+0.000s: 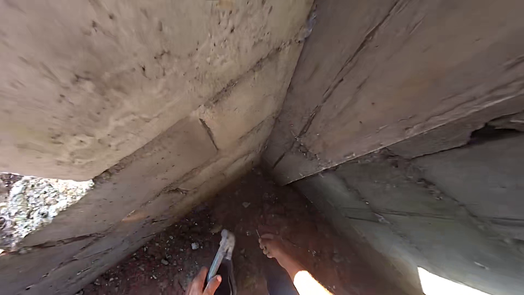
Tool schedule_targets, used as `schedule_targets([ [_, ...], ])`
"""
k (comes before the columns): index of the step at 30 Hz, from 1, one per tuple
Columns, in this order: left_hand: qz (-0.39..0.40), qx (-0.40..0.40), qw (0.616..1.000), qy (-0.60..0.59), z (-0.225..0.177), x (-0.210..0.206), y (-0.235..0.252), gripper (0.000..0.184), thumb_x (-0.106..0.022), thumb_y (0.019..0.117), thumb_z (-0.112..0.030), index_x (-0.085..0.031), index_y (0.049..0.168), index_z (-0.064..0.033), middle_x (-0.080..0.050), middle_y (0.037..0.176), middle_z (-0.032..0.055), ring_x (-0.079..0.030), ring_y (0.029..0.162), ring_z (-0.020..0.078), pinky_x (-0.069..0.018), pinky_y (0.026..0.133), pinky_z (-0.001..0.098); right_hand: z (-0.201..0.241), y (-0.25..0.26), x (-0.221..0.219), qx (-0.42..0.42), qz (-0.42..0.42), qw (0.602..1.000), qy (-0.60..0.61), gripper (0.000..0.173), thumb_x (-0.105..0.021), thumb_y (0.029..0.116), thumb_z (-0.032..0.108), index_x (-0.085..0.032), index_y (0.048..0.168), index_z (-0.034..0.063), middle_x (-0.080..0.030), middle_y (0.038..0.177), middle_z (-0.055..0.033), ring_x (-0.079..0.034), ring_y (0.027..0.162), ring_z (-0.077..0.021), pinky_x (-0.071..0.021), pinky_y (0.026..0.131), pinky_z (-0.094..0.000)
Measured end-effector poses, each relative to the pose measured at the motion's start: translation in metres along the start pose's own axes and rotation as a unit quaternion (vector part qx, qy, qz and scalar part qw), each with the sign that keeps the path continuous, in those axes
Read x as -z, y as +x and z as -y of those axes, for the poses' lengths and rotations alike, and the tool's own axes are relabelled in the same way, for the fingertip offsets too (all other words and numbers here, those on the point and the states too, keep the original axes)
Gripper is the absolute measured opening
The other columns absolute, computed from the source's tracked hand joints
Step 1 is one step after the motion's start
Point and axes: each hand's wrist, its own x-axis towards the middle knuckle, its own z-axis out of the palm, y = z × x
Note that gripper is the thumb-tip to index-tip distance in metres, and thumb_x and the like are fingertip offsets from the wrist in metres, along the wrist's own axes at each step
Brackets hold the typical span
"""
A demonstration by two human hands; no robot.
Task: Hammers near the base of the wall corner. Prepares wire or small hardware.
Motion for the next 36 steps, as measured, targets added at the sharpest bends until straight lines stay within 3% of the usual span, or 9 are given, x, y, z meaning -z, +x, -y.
schedule_targets([
  [5, -0.009, -0.096, 0.986, 0.132, -0.072, -0.001, 0.138, 0.073, -0.036, 0.0998, -0.072, -0.068, 0.119, -0.0090, -0.069, 0.092, 0.0129, -0.069, 0.089, 0.0302, -0.0557, 0.083, 0.0552, -0.024, 0.072, -0.013, 0.020, 0.020, 0.998, -0.063, 0.035, -0.059, 0.1052, 0.025, -0.062, 0.135, 0.0064, -0.069, 0.109, -0.0120, -0.065, 0.086, -0.0200, -0.0548, 0.077, -0.0384],
  [11, -0.183, -0.356, 0.906, 0.139, -0.070, -0.038, 0.285, 0.075, -0.030, 0.1001, -0.074, -0.068, 0.099, -0.0091, -0.060, 0.063, 0.0047, -0.063, 0.057, 0.0220, -0.0543, 0.053, 0.0470, -0.004, 0.126, -0.012, 0.109, 0.086, 0.958, -0.250, 0.032, -0.058, 0.1034, 0.026, -0.067, 0.127, 0.0068, -0.069, 0.118, -0.0169, -0.067, 0.107, -0.0303, -0.0526, 0.097, -0.0519],
  [15, -0.115, -0.117, 0.959, 0.231, -0.044, -0.056, 0.396, 0.071, -0.036, 0.1025, -0.069, -0.068, 0.121, -0.0083, -0.072, 0.104, 0.0201, -0.070, 0.100, 0.0388, -0.0547, 0.087, 0.0628, 0.026, 0.091, -0.002, 0.181, 0.109, 0.920, -0.330, 0.027, -0.057, 0.1042, 0.022, -0.069, 0.124, 0.0074, -0.069, 0.119, -0.0157, -0.066, 0.111, -0.0300, -0.0511, 0.099, -0.0535],
  [19, -0.102, -0.175, 0.948, 0.248, -0.058, -0.077, 0.380, 0.067, -0.037, 0.1032, -0.067, -0.069, 0.116, -0.0094, -0.071, 0.093, 0.0163, -0.071, 0.092, 0.0358, -0.0556, 0.084, 0.0606, 0.037, 0.062, 0.015, 0.241, 0.087, 0.892, -0.373, 0.026, -0.056, 0.1051, 0.021, -0.070, 0.123, 0.0080, -0.070, 0.113, -0.0155, -0.067, 0.105, -0.0305, -0.0527, 0.094, -0.0531],
  [24, -0.225, -0.465, 0.834, 0.196, -0.065, -0.082, 0.373, 0.067, -0.039, 0.1018, -0.067, -0.068, 0.096, -0.0065, -0.060, 0.061, 0.0063, -0.063, 0.054, 0.0246, -0.0538, 0.050, 0.0487, 0.029, 0.040, 0.024, 0.372, 0.023, 0.846, -0.382, 0.023, -0.060, 0.1014, 0.022, -0.074, 0.115, 0.0096, -0.072, 0.107, -0.0131, -0.070, 0.098, -0.0304, -0.0549, 0.087, -0.0542],
  [27, -0.147, -0.218, 0.944, 0.197, -0.043, -0.072, 0.428, 0.069, -0.039, 0.1042, -0.064, -0.069, 0.113, -0.0029, -0.070, 0.093, 0.0231, -0.069, 0.090, 0.0416, -0.0545, 0.080, 0.0647, 0.024, 0.029, 0.023, 0.365, 0.010, 0.840, -0.402, 0.024, -0.058, 0.1032, 0.026, -0.073, 0.118, 0.0129, -0.072, 0.109, -0.0102, -0.069, 0.100, -0.0282, -0.0553, 0.088, -0.0532],
  [30, -0.120, -0.126, 0.963, 0.205, -0.036, -0.092, 0.426, 0.069, -0.037, 0.1031, -0.067, -0.070, 0.114, -0.0076, -0.071, 0.101, 0.0188, -0.070, 0.098, 0.0375, -0.0544, 0.086, 0.0628, 0.020, 0.021, 0.031, 0.378, -0.016, 0.829, -0.413, 0.024, -0.059, 0.1024, 0.024, -0.074, 0.116, 0.0110, -0.072, 0.106, -0.0130, -0.069, 0.098, -0.0319, -0.0546, 0.086, -0.0558],
  [33, -0.158, -0.278, 0.921, 0.222, -0.035, -0.102, 0.365, 0.066, -0.036, 0.1026, -0.068, -0.068, 0.107, -0.0101, -0.067, 0.078, 0.0115, -0.069, 0.076, 0.0313, -0.0565, 0.071, 0.0560, 0.009, 0.021, 0.033, 0.386, -0.029, 0.828, -0.405, 0.022, -0.059, 0.1024, 0.024, -0.073, 0.113, 0.0120, -0.072, 0.102, -0.0115, -0.070, 0.093, -0.0306, -0.0553, 0.082, -0.0559],
  [36, -0.306, -0.514, 0.785, 0.159, -0.039, -0.097, 0.361, 0.065, -0.036, 0.1038, -0.063, -0.067, 0.094, -0.0063, -0.058, 0.059, 0.0036, -0.061, 0.050, 0.0206, -0.0530, 0.046, 0.0443, 0.011, 0.027, 0.036, 0.395, -0.044, 0.821, -0.410, 0.022, -0.059, 0.1023, 0.026, -0.074, 0.113, 0.0126, -0.072, 0.102, -0.0104, -0.069, 0.093, -0.0287, -0.0551, 0.082, -0.0547],
])
